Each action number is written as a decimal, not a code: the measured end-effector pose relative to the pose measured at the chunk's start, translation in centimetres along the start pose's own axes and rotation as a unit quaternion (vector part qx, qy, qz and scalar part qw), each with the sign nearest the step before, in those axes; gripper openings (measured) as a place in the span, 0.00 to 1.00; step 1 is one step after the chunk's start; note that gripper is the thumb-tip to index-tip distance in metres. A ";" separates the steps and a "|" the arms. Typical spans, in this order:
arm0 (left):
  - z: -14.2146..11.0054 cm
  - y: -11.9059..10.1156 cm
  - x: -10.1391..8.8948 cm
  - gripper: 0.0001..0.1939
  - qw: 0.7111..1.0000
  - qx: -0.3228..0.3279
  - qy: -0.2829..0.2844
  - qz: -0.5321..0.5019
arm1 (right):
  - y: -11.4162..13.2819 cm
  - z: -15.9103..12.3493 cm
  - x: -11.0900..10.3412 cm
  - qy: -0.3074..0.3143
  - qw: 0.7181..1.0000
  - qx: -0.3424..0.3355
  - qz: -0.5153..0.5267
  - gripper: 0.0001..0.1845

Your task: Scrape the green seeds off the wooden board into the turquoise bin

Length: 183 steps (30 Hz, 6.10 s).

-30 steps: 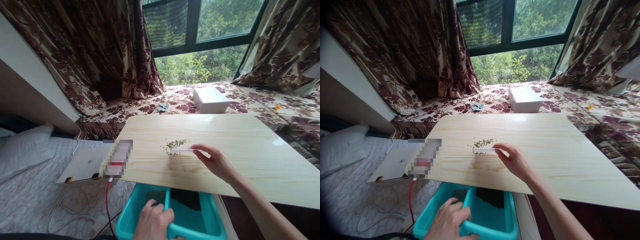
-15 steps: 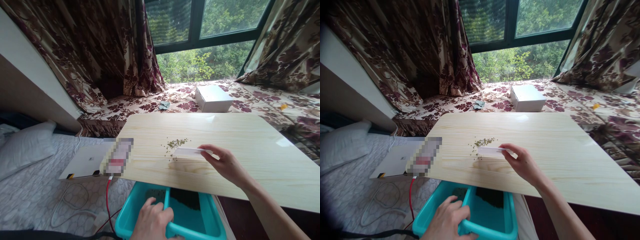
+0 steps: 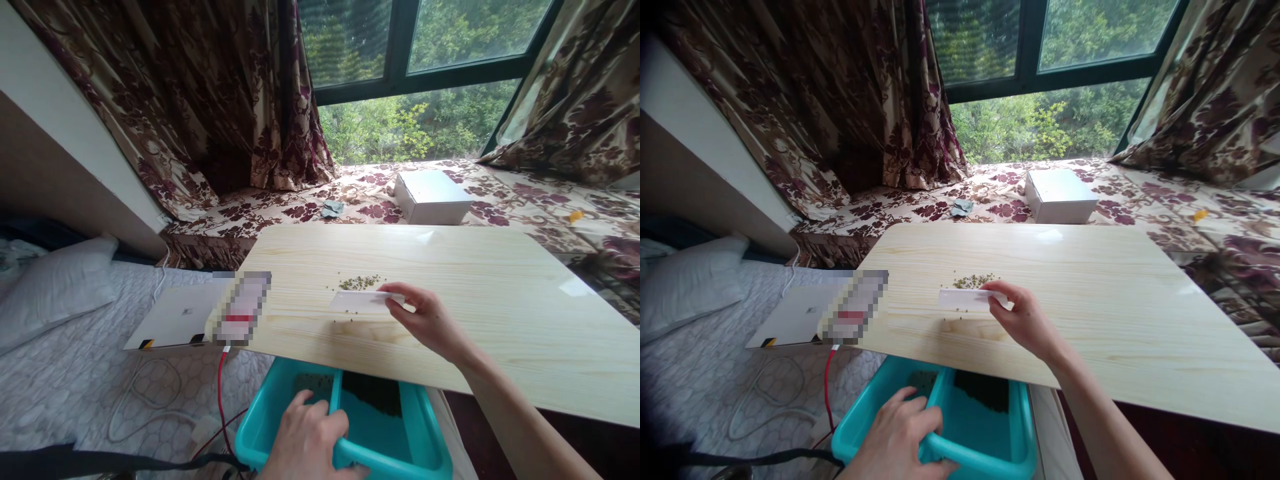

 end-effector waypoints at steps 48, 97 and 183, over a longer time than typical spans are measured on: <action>0.1 -0.8 -4.5 0.10 0.994 -0.080 0.075 -0.024 | 0.6 0.1 0.6 -0.009 0.998 0.048 0.026 0.13; 0.1 0.0 -2.4 0.13 0.998 -0.038 0.050 -0.010 | -0.9 -0.4 -1.2 -0.078 0.987 0.134 0.047 0.17; 0.8 -0.1 -1.3 0.21 0.997 0.045 0.059 -0.008 | -3.8 -0.9 -5.6 -0.214 0.966 0.140 -0.032 0.17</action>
Point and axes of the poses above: each hand's wrist, its own z-axis towards the middle knuckle, its own x-axis out of the palm, y = z × x, the point moved 3 cm from there along z, towards the middle knuckle, and after that the axes turned 2 degrees about z, right-handed, at the moved point
